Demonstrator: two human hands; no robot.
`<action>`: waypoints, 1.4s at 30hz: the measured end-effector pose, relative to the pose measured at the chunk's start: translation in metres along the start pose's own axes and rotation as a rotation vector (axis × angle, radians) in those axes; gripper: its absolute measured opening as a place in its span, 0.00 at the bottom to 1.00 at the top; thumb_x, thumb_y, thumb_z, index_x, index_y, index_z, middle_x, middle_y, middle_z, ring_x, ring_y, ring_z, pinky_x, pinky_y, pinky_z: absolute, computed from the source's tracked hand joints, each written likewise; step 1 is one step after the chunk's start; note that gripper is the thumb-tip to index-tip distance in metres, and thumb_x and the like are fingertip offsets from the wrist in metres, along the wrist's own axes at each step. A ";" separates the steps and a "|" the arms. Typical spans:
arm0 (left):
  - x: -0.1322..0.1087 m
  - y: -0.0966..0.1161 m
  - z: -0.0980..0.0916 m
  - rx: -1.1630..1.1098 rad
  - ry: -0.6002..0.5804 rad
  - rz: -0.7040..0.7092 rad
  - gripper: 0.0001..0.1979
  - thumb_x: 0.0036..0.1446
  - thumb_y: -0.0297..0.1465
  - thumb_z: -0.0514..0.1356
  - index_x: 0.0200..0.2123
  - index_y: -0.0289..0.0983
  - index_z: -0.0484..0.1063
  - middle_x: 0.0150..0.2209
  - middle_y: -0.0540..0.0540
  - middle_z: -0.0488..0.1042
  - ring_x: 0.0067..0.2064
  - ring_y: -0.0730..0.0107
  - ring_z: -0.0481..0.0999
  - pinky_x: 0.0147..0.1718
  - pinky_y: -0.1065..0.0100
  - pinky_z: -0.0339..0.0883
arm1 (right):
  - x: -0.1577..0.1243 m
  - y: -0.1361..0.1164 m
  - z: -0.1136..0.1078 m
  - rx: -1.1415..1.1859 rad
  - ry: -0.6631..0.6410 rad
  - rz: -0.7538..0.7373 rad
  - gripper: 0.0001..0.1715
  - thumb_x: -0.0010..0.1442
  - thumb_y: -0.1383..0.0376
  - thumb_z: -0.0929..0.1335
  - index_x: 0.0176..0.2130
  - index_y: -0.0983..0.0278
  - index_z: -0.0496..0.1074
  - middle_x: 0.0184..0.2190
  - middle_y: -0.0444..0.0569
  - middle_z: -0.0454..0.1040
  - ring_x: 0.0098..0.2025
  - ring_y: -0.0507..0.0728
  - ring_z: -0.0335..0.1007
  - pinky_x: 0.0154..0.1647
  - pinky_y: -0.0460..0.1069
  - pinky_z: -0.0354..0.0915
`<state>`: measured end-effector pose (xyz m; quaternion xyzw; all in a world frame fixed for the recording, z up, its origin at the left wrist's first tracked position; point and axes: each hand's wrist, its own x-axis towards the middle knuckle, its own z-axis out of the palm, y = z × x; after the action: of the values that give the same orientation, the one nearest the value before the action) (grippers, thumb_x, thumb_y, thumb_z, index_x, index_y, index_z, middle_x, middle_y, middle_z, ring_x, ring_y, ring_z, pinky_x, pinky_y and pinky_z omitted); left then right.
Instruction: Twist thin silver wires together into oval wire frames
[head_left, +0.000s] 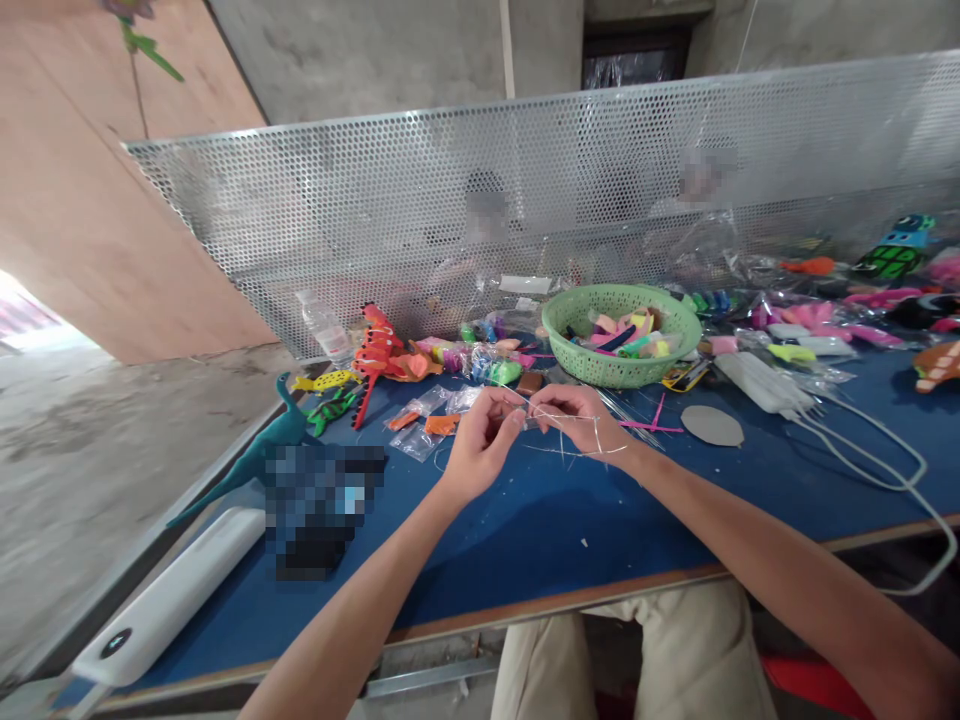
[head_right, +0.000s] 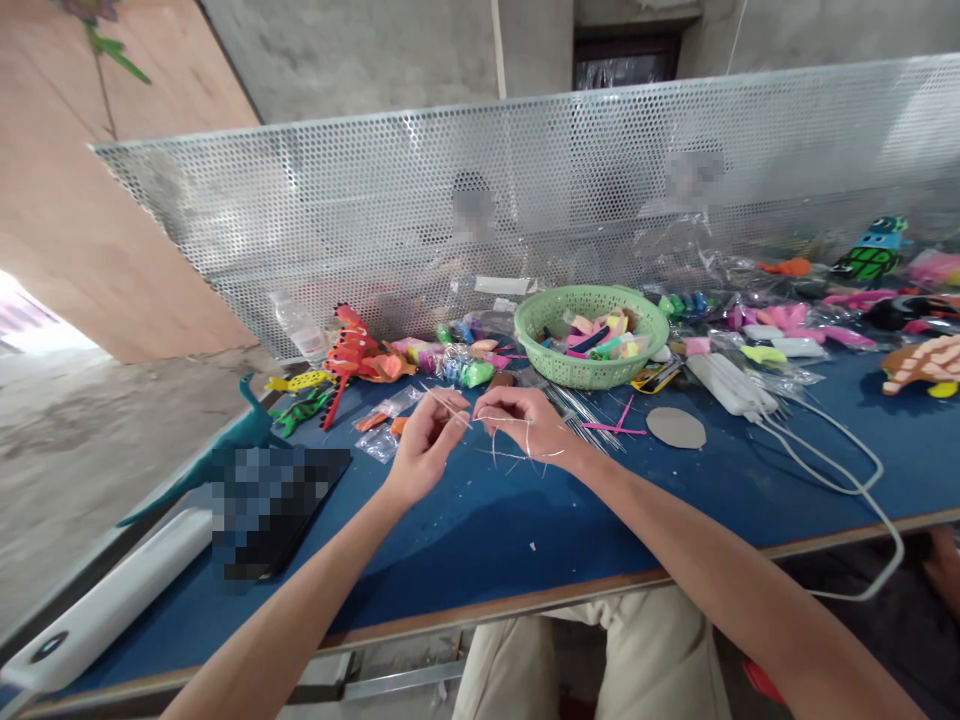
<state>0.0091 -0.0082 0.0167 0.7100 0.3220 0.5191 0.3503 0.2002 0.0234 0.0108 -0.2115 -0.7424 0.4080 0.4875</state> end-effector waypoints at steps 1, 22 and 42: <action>0.000 -0.001 0.000 0.038 0.003 0.024 0.10 0.65 0.38 0.60 0.44 0.39 0.68 0.27 0.53 0.63 0.25 0.76 0.59 0.24 0.71 0.53 | 0.000 0.000 -0.001 -0.001 -0.007 0.015 0.14 0.65 0.56 0.69 0.36 0.64 0.75 0.26 0.43 0.70 0.28 0.50 0.64 0.29 0.46 0.61; 0.001 -0.001 -0.006 0.122 -0.034 0.068 0.09 0.66 0.33 0.58 0.49 0.39 0.65 0.27 0.55 0.63 0.23 0.79 0.56 0.21 0.74 0.50 | -0.002 -0.006 -0.005 0.025 -0.029 0.033 0.15 0.64 0.55 0.70 0.36 0.64 0.76 0.26 0.43 0.67 0.26 0.49 0.57 0.26 0.46 0.56; 0.004 0.004 -0.007 -0.366 -0.207 -0.251 0.15 0.63 0.37 0.62 0.50 0.40 0.65 0.26 0.56 0.60 0.20 0.82 0.53 0.19 0.76 0.49 | -0.001 -0.008 -0.001 -0.066 0.000 -0.215 0.09 0.67 0.58 0.69 0.37 0.60 0.76 0.36 0.46 0.69 0.38 0.53 0.66 0.41 0.51 0.62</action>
<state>0.0037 -0.0063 0.0237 0.6385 0.2708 0.4458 0.5659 0.2016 0.0187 0.0166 -0.1465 -0.7737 0.3287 0.5215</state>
